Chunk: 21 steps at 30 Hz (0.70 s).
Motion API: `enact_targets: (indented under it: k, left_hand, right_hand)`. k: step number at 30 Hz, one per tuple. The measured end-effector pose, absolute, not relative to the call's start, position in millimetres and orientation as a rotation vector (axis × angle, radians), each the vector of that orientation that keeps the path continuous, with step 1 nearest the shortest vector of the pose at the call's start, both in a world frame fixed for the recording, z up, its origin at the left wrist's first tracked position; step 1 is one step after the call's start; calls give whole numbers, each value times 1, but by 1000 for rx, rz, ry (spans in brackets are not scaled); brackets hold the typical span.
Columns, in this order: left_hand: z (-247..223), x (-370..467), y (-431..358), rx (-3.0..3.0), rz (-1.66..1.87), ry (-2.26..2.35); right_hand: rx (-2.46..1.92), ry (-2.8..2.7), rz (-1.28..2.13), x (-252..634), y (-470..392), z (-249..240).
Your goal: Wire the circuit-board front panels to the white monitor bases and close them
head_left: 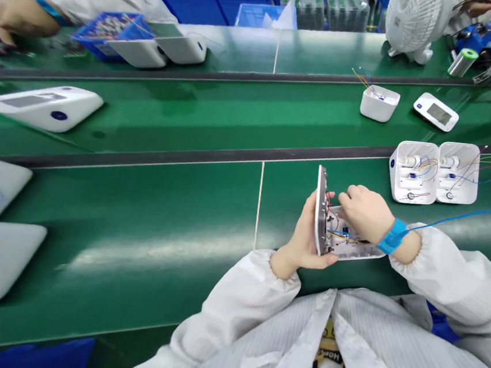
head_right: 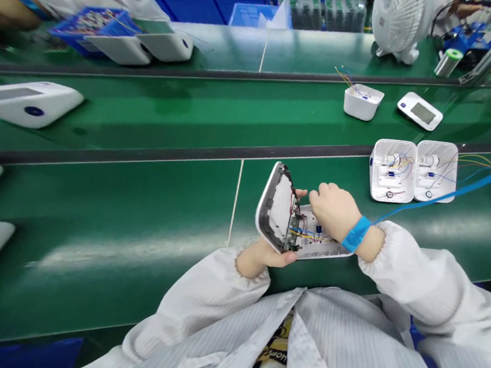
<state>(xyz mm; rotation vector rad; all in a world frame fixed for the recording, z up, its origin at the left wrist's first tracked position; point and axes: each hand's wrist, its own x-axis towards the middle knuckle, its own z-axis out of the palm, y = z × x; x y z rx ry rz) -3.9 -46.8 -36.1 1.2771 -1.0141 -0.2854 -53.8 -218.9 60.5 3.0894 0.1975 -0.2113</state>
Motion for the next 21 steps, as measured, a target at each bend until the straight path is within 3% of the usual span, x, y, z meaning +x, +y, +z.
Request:
enact_targets:
  k: [9, 21]
  left_hand:
    - [-38, -6, -42, 1221, -545, -882]
    - [-60, -4, -26, 1173, -591, -906]
  right_hand:
    - [3322, 379, 93, -63, -239, 45]
    - [3460, 530, 111, -60, -243, 40]
